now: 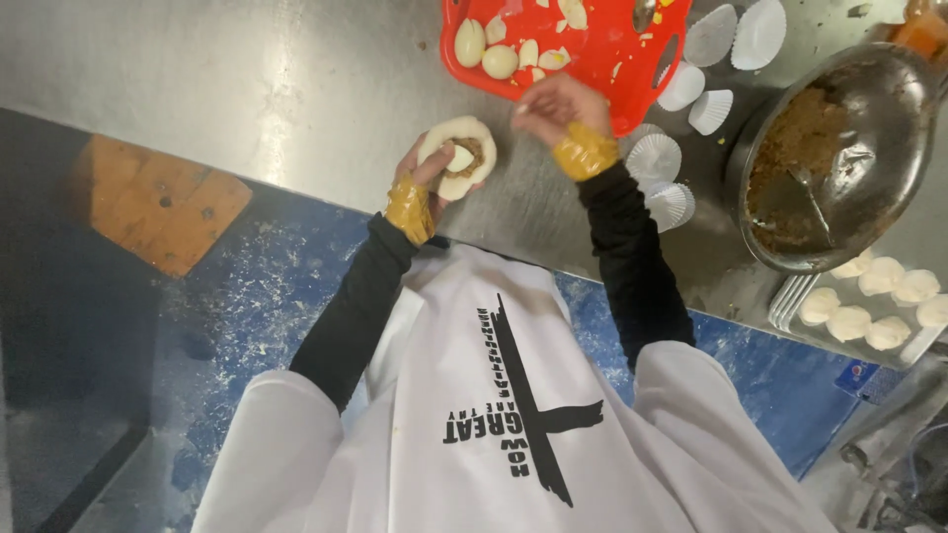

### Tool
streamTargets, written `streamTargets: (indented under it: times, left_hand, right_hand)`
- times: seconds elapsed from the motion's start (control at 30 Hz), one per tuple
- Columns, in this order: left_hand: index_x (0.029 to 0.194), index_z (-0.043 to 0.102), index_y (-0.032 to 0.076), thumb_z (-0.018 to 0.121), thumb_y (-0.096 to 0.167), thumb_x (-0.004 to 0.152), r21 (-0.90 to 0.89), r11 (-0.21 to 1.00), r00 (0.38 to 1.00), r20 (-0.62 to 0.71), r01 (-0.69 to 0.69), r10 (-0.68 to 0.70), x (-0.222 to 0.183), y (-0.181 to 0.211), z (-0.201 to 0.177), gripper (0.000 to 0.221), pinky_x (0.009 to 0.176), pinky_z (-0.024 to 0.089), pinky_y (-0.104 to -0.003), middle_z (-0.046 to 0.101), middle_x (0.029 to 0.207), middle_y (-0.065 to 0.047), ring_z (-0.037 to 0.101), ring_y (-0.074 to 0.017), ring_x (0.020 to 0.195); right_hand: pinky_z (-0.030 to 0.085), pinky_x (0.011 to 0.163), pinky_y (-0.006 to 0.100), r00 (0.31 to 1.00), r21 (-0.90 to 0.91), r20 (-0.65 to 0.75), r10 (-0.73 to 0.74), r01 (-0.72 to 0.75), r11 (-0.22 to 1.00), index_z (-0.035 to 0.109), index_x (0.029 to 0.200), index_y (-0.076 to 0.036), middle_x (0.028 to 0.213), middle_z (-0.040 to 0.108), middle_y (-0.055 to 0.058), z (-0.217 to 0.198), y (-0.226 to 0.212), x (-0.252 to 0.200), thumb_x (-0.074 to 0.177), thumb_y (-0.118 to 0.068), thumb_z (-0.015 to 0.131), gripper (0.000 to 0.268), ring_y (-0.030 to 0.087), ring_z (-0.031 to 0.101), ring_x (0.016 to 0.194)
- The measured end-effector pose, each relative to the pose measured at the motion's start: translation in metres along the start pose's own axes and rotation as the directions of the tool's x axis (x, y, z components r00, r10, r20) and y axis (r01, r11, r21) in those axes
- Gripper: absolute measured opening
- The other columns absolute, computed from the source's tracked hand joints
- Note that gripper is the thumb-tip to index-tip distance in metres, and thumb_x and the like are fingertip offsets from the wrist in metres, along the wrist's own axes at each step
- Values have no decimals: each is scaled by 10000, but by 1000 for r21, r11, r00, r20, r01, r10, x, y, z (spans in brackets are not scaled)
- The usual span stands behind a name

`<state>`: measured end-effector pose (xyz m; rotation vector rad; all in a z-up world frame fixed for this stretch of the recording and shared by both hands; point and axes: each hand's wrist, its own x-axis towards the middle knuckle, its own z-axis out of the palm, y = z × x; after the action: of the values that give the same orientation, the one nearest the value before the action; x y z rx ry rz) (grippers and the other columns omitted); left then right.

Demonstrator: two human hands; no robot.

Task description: Preparing dough, scooping meat filling, adding egg slices, and shaping stuffed buns into paper liners.

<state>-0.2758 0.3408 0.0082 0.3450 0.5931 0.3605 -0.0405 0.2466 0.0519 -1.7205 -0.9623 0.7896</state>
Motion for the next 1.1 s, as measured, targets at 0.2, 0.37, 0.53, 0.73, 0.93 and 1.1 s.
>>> streamTargets:
  times: [0.2, 0.37, 0.53, 0.73, 0.93, 1.1]
  left_hand:
    - [1440, 536, -16, 667, 257, 1020, 192, 981, 997, 80, -37, 22, 8, -7, 8, 517, 646, 502, -257, 658, 1182, -147, 663, -200, 937]
    - [1410, 514, -31, 672, 232, 1011, 46, 998, 986, 162, -44, 36, 9, -3, 22, 504, 859, 642, -327, 656, 1240, -155, 710, -224, 1051]
    - [1407, 490, -31, 673, 170, 1005, -19, 1000, 980, 196, -18, 22, 6, 0, 32, 486, 908, 651, -396, 635, 1273, -160, 702, -249, 1111]
    - [1403, 484, -32, 679, 142, 997, -58, 998, 974, 226, -12, 25, 2, 7, 35, 482, 889, 656, -435, 634, 1289, -174, 694, -277, 1130]
    - [1399, 497, -29, 689, 145, 996, 33, 999, 976, 217, 26, -33, -5, 6, 42, 479, 881, 666, -416, 643, 1277, -178, 702, -274, 1123]
    - [1376, 524, -32, 715, 118, 976, 113, 994, 978, 205, 1, -25, -2, 3, 42, 468, 864, 678, -435, 653, 1228, -167, 706, -266, 1071]
  right_hand:
    - [582, 778, 286, 964, -181, 267, -8, 58, 982, 735, 1071, -57, 1003, 745, 85, 20, -55, -16, 927, -21, 791, 159, 140, 726, 891]
    - [571, 782, 308, 953, -382, 271, -134, 235, 894, 741, 1105, -42, 1023, 711, 102, 19, -68, -14, 959, -44, 764, 147, 190, 716, 890]
    - [557, 820, 290, 984, -343, 151, -94, 141, 929, 701, 1092, -20, 1024, 697, 91, 14, -63, -21, 955, -50, 786, 164, 167, 680, 922]
    - [564, 915, 255, 984, 211, 120, 135, -158, 965, 574, 1355, -31, 1229, 680, 30, -8, -33, -53, 957, 13, 727, 429, 102, 667, 1045]
    - [567, 952, 264, 975, 373, 139, 174, -215, 903, 563, 1381, -25, 1210, 679, 73, 4, 17, -77, 927, 74, 748, 500, 112, 666, 1074]
    - [570, 887, 261, 995, 289, 29, 100, -104, 952, 607, 1193, 12, 1219, 673, 77, 8, 14, -77, 954, 100, 749, 291, 119, 667, 1057]
